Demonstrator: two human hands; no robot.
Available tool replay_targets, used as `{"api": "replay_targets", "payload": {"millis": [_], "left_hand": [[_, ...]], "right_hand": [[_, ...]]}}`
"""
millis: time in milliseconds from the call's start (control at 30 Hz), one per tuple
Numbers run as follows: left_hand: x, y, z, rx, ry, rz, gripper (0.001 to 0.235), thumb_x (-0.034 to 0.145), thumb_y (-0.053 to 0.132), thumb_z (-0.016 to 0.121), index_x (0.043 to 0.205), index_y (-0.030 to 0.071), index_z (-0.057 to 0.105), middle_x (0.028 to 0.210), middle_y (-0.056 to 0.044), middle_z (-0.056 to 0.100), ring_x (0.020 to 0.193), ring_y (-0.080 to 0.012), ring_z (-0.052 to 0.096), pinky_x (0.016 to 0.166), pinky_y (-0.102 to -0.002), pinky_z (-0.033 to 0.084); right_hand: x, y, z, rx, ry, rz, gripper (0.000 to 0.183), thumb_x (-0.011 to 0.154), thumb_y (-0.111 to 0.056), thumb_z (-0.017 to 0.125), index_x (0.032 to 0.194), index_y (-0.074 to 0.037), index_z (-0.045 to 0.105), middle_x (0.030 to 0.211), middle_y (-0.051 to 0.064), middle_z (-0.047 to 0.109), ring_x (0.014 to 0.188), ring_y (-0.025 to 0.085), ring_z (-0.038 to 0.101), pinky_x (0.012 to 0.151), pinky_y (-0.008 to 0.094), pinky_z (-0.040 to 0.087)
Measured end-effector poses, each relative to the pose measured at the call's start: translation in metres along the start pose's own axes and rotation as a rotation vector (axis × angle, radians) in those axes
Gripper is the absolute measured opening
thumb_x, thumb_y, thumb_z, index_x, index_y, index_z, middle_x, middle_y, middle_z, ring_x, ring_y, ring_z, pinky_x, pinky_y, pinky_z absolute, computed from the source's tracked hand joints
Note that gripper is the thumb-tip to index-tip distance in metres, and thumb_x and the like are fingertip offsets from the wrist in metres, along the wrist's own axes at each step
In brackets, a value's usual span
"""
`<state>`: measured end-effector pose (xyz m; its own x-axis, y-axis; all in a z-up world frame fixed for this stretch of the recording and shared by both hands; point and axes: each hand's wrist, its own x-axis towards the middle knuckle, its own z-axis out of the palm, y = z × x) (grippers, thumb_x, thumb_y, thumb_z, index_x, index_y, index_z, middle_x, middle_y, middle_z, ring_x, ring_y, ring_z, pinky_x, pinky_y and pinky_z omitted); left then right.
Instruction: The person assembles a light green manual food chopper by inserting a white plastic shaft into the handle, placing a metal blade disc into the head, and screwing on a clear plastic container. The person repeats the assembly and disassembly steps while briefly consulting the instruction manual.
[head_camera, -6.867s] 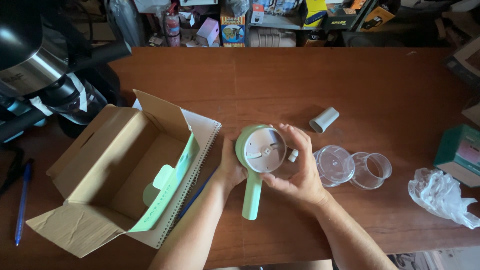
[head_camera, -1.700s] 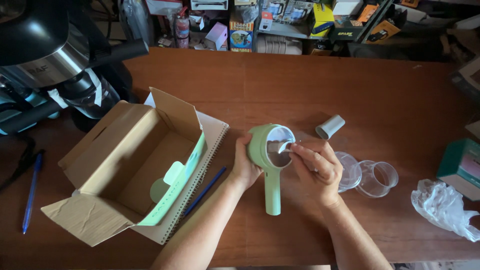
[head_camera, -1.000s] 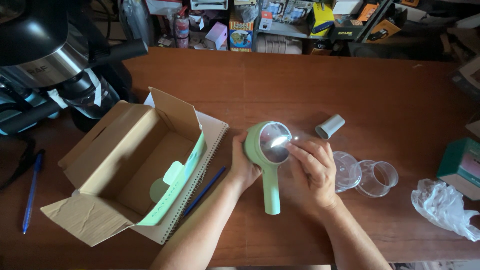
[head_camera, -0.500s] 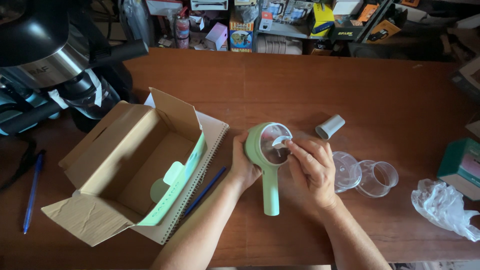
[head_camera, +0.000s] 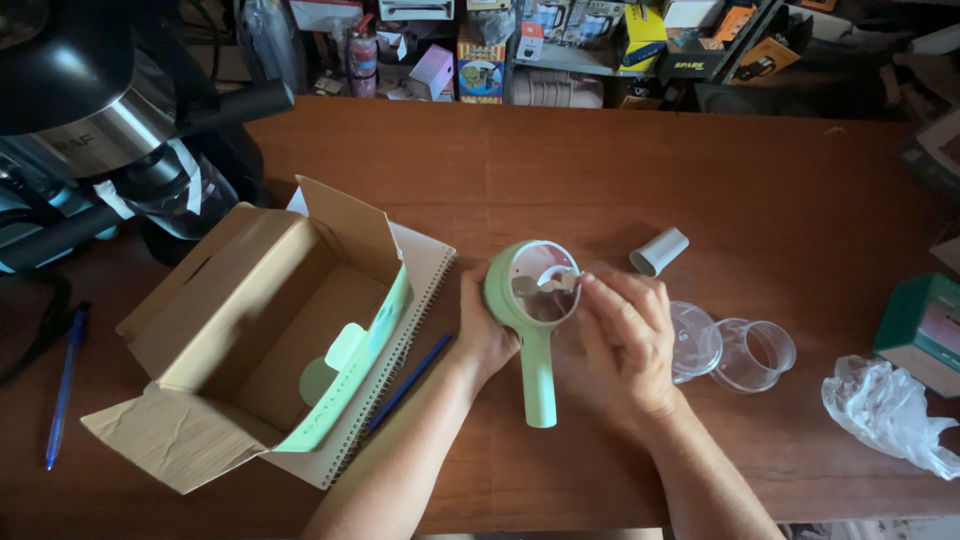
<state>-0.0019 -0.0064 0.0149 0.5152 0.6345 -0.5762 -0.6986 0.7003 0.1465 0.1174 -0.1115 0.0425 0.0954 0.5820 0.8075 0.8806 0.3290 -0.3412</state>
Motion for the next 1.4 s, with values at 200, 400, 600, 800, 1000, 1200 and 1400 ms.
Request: {"api": "replay_targets", "payload": {"millis": [200, 400, 600, 800, 1000, 1200, 1400], "left_hand": [[-0.004, 0.002, 0.008, -0.011, -0.049, -0.008, 0.04, 0.073, 0.046, 0.066, 0.088, 0.008, 0.071, 0.095, -0.018, 0.073, 0.087, -0.0319, 0.073, 0.08, -0.046, 0.063], [0.027, 0.015, -0.017, 0.27, -0.197, -0.126, 0.063, 0.08, 0.066, 0.042, 0.1, 0.013, 0.068, 0.094, -0.014, 0.068, 0.078, -0.038, 0.064, 0.053, -0.047, 0.046], [0.01, 0.018, -0.008, 0.345, -0.309, -0.12, 0.076, 0.075, 0.066, 0.034, 0.113, 0.009, 0.067, 0.121, -0.02, 0.07, 0.093, -0.0452, 0.065, 0.059, -0.04, 0.039], [-0.005, 0.013, 0.012, 0.371, -0.037, -0.103, 0.071, 0.066, 0.077, 0.049, 0.11, 0.022, 0.06, 0.111, -0.01, 0.063, 0.096, -0.0377, 0.061, 0.079, -0.056, 0.049], [-0.006, 0.013, 0.01, 0.368, -0.054, -0.072, 0.07, 0.065, 0.078, 0.053, 0.107, 0.022, 0.06, 0.111, -0.012, 0.063, 0.097, -0.0418, 0.063, 0.076, -0.055, 0.051], [0.004, 0.014, 0.006, 0.362, -0.009, -0.115, 0.068, 0.065, 0.075, 0.052, 0.107, 0.022, 0.06, 0.114, -0.01, 0.063, 0.102, -0.0436, 0.062, 0.08, -0.058, 0.049], [-0.005, 0.017, 0.01, 0.324, -0.004, -0.113, 0.07, 0.067, 0.082, 0.047, 0.103, 0.021, 0.055, 0.11, -0.011, 0.062, 0.102, -0.0456, 0.062, 0.082, -0.057, 0.048]], "right_hand": [[0.011, 0.036, -0.035, -0.17, 0.075, -0.056, 0.048, 0.086, -0.003, 0.082, 0.131, 0.006, 0.067, 0.124, 0.027, 0.062, 0.115, 0.047, 0.058, 0.097, 0.057, 0.049], [-0.015, 0.037, -0.103, -0.474, 0.089, 0.202, 0.052, 0.098, 0.0, 0.065, 0.148, 0.008, 0.053, 0.142, 0.031, 0.056, 0.129, 0.047, 0.053, 0.111, 0.056, 0.044], [-0.068, 0.081, -0.152, -0.41, -0.348, 0.404, 0.077, 0.082, -0.018, 0.073, 0.15, 0.006, 0.046, 0.154, 0.029, 0.046, 0.148, 0.044, 0.037, 0.124, 0.056, 0.026], [-0.085, 0.088, -0.155, -0.431, -0.351, 0.513, 0.095, 0.07, -0.034, 0.085, 0.154, -0.003, 0.05, 0.133, 0.032, 0.059, 0.114, 0.053, 0.062, 0.096, 0.06, 0.051], [-0.086, 0.087, -0.161, -0.566, -0.215, 0.397, 0.091, 0.073, -0.038, 0.087, 0.151, -0.004, 0.053, 0.133, 0.021, 0.059, 0.119, 0.043, 0.064, 0.099, 0.051, 0.053], [-0.036, 0.019, -0.15, -0.539, -0.097, 0.268, 0.075, 0.081, -0.027, 0.086, 0.146, 0.0, 0.058, 0.138, 0.02, 0.059, 0.129, 0.041, 0.06, 0.106, 0.049, 0.05], [-0.004, -0.034, -0.122, -0.188, -0.066, 0.265, 0.079, 0.069, -0.022, 0.093, 0.137, -0.001, 0.061, 0.137, 0.019, 0.064, 0.13, 0.039, 0.061, 0.109, 0.049, 0.047]]}}
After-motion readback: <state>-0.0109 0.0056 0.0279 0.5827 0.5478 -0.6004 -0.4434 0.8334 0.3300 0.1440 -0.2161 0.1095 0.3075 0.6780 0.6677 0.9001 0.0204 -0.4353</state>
